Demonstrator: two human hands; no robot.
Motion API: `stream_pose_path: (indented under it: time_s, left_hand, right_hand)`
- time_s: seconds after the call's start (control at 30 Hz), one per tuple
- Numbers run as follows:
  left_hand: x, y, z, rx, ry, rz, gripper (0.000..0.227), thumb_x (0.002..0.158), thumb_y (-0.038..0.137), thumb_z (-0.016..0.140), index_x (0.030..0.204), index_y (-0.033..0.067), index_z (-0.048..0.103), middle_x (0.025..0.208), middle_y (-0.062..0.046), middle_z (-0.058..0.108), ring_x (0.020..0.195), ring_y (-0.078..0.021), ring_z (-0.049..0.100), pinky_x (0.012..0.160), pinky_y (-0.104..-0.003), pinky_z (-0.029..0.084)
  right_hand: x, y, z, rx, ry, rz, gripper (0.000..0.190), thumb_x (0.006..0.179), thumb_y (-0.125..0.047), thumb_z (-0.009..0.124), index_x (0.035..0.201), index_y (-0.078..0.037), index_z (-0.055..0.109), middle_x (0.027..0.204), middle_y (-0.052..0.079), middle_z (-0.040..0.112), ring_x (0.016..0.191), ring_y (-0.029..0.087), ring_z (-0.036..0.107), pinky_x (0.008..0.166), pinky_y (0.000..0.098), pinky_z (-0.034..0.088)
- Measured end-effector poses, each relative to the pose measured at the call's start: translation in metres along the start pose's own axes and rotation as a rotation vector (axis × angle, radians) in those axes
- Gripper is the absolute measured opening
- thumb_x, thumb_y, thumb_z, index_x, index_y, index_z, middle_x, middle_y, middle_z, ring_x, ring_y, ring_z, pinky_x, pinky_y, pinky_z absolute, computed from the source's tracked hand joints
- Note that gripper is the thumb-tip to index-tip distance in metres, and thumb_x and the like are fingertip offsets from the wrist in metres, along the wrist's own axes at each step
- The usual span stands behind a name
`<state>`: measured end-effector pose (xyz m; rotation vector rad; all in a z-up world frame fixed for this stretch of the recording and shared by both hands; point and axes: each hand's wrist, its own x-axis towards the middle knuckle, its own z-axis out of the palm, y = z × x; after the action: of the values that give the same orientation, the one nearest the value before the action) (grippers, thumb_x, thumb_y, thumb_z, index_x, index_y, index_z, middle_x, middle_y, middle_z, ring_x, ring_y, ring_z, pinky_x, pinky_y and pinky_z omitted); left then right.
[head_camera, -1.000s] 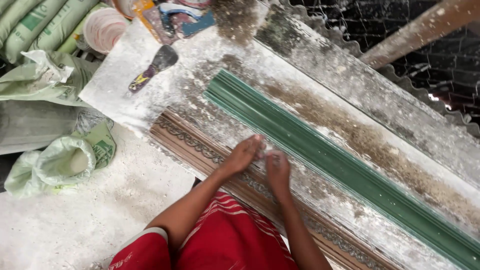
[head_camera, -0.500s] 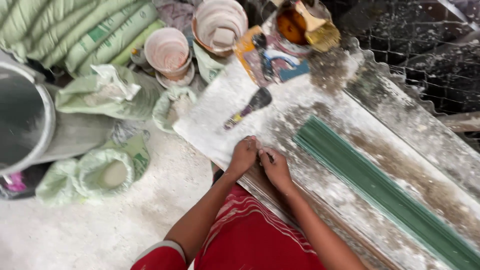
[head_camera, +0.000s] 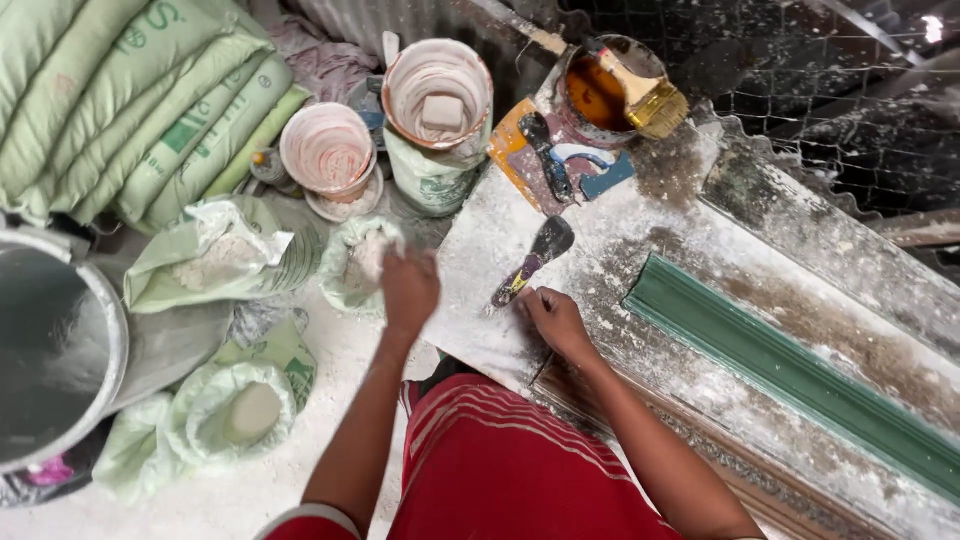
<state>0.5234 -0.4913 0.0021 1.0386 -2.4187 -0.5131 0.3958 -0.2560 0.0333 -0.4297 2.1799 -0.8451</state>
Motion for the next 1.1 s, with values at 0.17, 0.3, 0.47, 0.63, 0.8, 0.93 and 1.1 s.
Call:
stream_pose_path:
  time_s: [0.17,0.3,0.47,0.63,0.8,0.93,1.1]
  left_hand:
    - [-0.019,0.068,0.01,-0.21,-0.418,0.233,0.045,0.097,0.026,0.062,0.13,-0.0043,0.06,0.125,-0.023,0.062,0.117,-0.0394,0.057,0.102,-0.051,0.046]
    - [-0.025,0.091,0.027,-0.146,-0.501,0.417,0.052,0.091,0.026,0.067,0.131,-0.0044,0.057,0.122,-0.02,0.059,0.113,-0.037,0.054,0.094,-0.05,0.043]
    - [-0.011,0.091,0.038,-0.135,-0.535,0.541,0.047,0.094,0.026,0.065,0.13,-0.0031,0.056,0.12,-0.016,0.057,0.112,-0.0338,0.053,0.095,-0.046,0.044]
    - [0.023,0.087,0.031,-0.193,-0.496,0.677,0.045,0.096,0.024,0.064,0.132,-0.0014,0.058,0.118,-0.015,0.057,0.11,-0.0314,0.053,0.091,-0.046,0.042]
    - [0.075,0.085,0.048,-0.125,-0.421,0.705,0.042,0.097,0.025,0.062,0.135,0.0073,0.06,0.127,-0.011,0.058,0.117,-0.0286,0.051,0.097,-0.052,0.036]
    - [0.096,0.078,0.063,-0.067,-0.471,0.721,0.04,0.099,0.024,0.058,0.138,0.0149,0.06,0.132,-0.006,0.058,0.123,-0.0257,0.05,0.103,-0.055,0.032]
    - [0.091,0.079,0.089,-0.064,-0.48,0.702,0.039,0.099,0.023,0.057,0.137,0.0144,0.061,0.13,-0.005,0.059,0.124,-0.0234,0.05,0.104,-0.054,0.031]
  right_hand:
    - [0.008,0.013,0.003,0.287,0.142,-0.143,0.027,0.101,-0.027,0.058,0.115,-0.007,0.068,0.091,-0.001,0.073,0.081,0.008,0.065,0.075,0.0279,0.053]
    - [-0.003,0.027,-0.005,0.334,0.185,-0.095,0.027,0.103,-0.022,0.058,0.117,-0.002,0.07,0.092,0.004,0.073,0.081,0.01,0.062,0.075,0.0274,0.052]
    - [-0.012,0.053,-0.01,0.522,0.2,0.075,0.028,0.104,-0.02,0.058,0.125,-0.002,0.066,0.092,0.007,0.068,0.08,0.012,0.059,0.074,0.0281,0.051]
    - [-0.005,0.071,-0.003,0.638,0.235,0.084,0.029,0.102,-0.017,0.056,0.126,-0.003,0.065,0.104,0.005,0.072,0.087,0.013,0.063,0.079,0.0288,0.052]
    - [0.001,0.049,-0.016,0.595,0.245,0.111,0.031,0.102,-0.018,0.055,0.128,-0.003,0.064,0.108,0.006,0.074,0.095,0.013,0.067,0.087,0.0273,0.054]
    - [0.013,0.063,-0.014,0.546,0.258,0.073,0.032,0.102,-0.018,0.055,0.129,-0.003,0.063,0.112,0.008,0.075,0.104,0.014,0.069,0.093,0.0267,0.053]
    - [0.02,0.085,-0.008,0.46,0.255,0.06,0.032,0.103,-0.019,0.056,0.129,-0.003,0.064,0.109,0.009,0.075,0.099,0.016,0.068,0.09,0.0285,0.053]
